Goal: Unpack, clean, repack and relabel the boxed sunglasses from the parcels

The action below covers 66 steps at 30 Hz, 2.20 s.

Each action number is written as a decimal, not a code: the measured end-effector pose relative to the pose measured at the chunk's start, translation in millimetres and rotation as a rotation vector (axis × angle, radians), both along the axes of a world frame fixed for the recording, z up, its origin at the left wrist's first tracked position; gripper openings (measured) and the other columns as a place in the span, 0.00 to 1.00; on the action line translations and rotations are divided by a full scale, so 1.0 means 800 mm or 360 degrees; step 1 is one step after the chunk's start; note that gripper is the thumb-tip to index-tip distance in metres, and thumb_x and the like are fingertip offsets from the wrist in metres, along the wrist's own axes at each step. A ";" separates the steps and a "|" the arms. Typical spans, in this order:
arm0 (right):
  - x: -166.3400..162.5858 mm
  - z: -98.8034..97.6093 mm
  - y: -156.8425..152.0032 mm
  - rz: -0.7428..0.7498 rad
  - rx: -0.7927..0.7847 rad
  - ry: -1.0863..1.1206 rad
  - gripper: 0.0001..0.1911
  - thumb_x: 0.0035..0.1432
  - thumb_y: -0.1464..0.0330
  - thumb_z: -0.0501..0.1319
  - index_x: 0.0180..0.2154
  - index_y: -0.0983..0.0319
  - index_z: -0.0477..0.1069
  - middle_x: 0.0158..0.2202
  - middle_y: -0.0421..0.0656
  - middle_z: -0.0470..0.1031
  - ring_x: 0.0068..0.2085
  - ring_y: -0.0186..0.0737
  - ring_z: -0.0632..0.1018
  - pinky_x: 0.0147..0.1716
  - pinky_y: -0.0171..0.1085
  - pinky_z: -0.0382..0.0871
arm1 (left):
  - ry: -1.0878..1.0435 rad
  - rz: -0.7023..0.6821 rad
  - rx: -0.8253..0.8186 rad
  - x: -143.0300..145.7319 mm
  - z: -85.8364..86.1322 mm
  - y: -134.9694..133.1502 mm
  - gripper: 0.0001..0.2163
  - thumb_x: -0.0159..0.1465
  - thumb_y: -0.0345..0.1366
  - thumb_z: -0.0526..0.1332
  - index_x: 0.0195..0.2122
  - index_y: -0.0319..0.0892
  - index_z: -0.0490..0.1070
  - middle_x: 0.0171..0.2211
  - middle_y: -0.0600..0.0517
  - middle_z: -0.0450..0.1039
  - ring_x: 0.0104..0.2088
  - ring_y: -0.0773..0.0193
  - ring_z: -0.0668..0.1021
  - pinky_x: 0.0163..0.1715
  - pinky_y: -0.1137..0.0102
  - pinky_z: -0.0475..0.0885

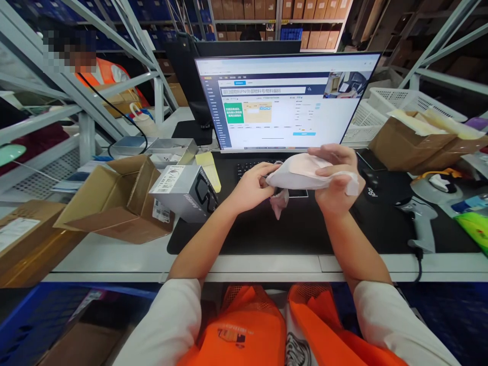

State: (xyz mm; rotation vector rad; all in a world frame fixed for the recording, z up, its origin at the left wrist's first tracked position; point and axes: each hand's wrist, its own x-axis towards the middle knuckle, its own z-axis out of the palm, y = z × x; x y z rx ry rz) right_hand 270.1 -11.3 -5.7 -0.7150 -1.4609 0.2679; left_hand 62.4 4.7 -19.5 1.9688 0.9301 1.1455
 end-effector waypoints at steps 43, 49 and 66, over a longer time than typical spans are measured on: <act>0.021 0.015 0.018 0.0882 -0.1099 -0.0816 0.22 0.69 0.53 0.54 0.42 0.63 0.78 0.42 0.44 0.82 0.46 0.48 0.79 0.52 0.43 0.71 | -0.0129 0.0307 0.0948 -0.002 0.011 -0.019 0.20 0.60 0.20 0.57 0.50 0.43 0.75 0.42 0.49 0.71 0.32 0.70 0.73 0.31 0.73 0.70; -0.007 0.015 0.009 0.1168 -0.0956 -0.0788 0.18 0.69 0.57 0.55 0.49 0.62 0.75 0.48 0.45 0.79 0.50 0.44 0.77 0.52 0.40 0.70 | -0.0074 0.0325 0.1257 0.010 0.019 -0.039 0.16 0.62 0.22 0.57 0.48 0.43 0.75 0.40 0.48 0.73 0.38 0.64 0.76 0.33 0.70 0.73; -0.036 -0.014 0.012 -0.0120 0.0009 -0.1207 0.15 0.69 0.66 0.51 0.28 0.59 0.63 0.27 0.43 0.67 0.29 0.40 0.67 0.31 0.40 0.58 | 0.0109 0.0210 0.1177 0.013 0.019 -0.050 0.19 0.67 0.22 0.55 0.56 0.45 0.70 0.48 0.45 0.72 0.47 0.60 0.77 0.45 0.65 0.77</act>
